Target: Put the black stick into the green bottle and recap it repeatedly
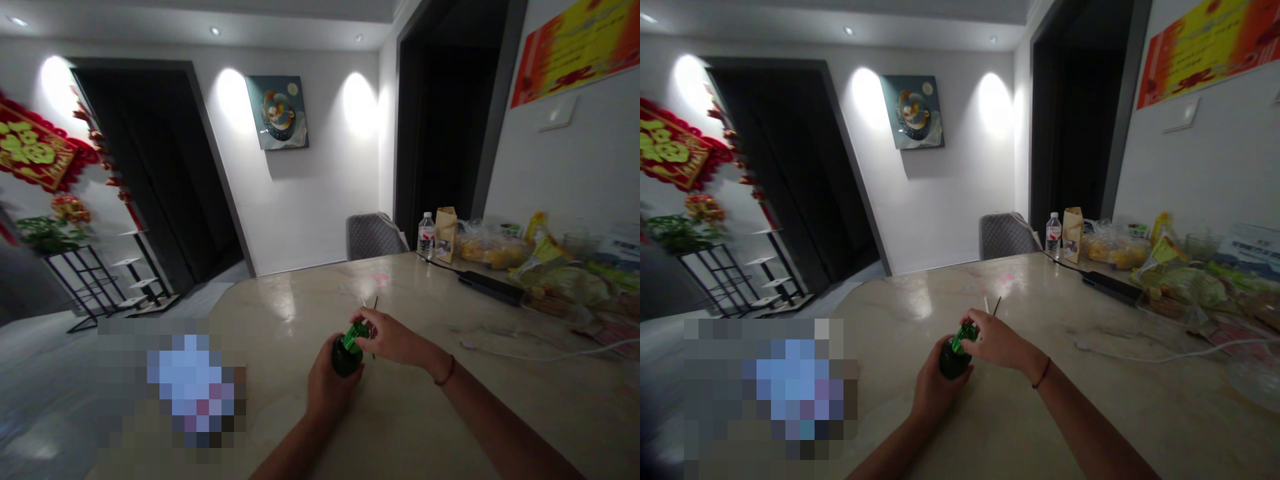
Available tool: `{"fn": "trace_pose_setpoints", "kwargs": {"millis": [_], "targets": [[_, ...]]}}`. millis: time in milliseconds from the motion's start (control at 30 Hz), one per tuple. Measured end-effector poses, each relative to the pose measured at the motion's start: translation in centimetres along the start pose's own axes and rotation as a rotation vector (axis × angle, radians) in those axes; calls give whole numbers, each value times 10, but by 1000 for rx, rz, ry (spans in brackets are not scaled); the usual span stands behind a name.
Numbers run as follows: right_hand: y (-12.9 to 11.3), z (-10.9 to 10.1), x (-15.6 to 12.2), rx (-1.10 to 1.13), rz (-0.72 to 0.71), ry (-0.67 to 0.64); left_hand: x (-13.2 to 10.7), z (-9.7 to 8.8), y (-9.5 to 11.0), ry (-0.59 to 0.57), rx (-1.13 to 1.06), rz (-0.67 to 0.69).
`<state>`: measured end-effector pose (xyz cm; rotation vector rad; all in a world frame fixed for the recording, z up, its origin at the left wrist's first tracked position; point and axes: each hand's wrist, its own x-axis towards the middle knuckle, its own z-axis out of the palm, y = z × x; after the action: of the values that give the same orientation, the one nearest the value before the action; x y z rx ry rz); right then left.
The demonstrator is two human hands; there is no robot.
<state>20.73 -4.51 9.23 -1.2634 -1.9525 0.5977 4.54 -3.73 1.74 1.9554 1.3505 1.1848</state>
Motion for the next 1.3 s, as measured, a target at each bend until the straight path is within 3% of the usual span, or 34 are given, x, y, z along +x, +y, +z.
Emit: {"fn": "trace_pose_setpoints", "kwargs": {"millis": [100, 333, 533, 767, 933, 1133, 1300], "targets": [[-1, 0, -2, 37, -57, -1, -1, 0, 0, -2, 4, -3], [0, 3, 1, 14, 3, 46, -1, 0, 1, 7, 14, -14], [-1, 1, -3, 12, -136, 15, -1, 0, 1, -5, 5, -12], [5, 5, 0, -65, 0, 36, -3, 3, -2, 2, 23, 0], [4, 3, -3, -30, -122, -10, -4, 2, -1, -2, 23, 13], [6, 7, -3, -83, -4, 23, -4, 1, 1, -16, 46, 0], [6, 6, -3, -81, -66, 14, -5, 1, 1, -12, 37, 0]]}}
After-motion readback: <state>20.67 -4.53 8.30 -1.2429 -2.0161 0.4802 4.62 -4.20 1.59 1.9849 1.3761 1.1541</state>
